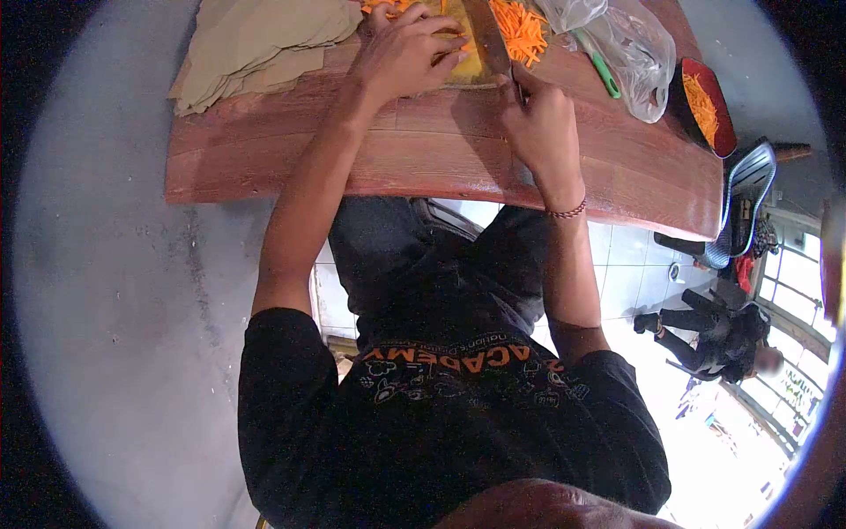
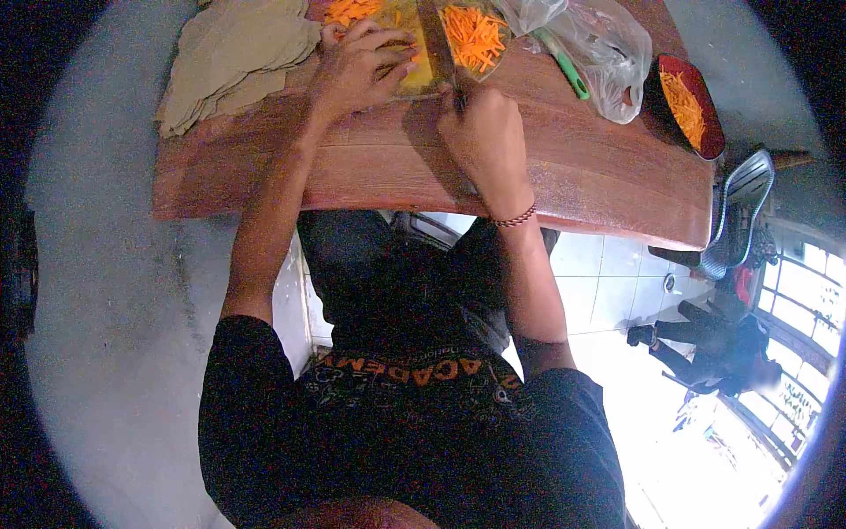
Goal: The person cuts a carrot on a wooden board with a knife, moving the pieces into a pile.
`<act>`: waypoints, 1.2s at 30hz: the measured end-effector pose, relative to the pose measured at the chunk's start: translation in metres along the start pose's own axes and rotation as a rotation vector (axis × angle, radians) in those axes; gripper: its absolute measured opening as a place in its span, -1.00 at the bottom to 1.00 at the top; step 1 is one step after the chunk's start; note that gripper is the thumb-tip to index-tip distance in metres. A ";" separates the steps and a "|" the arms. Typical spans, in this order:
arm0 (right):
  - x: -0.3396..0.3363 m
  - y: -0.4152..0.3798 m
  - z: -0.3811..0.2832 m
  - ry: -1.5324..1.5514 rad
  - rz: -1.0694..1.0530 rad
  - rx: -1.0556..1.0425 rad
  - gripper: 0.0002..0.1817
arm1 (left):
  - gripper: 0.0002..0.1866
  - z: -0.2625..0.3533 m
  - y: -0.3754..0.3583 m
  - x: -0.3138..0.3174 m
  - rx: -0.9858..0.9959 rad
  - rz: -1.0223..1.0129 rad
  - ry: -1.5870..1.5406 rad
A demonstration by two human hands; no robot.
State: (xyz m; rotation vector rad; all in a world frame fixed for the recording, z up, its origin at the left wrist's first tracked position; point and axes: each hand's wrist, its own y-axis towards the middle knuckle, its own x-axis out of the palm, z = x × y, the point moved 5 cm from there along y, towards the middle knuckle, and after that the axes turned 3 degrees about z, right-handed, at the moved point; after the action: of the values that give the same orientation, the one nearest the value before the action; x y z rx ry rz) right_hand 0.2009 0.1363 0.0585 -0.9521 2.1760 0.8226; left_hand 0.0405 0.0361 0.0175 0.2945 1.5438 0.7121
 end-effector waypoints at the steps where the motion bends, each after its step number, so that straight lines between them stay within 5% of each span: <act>1: 0.000 0.000 0.000 0.002 -0.003 0.009 -0.74 | -0.74 -0.001 0.000 -0.001 0.008 0.029 -0.017; 36: 0.039 0.046 -0.004 -0.181 0.003 -0.211 -0.74 | -0.80 0.000 -0.003 -0.004 0.111 0.075 -0.009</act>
State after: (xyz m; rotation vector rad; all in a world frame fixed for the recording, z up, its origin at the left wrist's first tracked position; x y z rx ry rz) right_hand 0.1420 0.1431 0.0456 -0.9360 1.9642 1.1126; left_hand 0.0412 0.0316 0.0192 0.4406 1.5727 0.6837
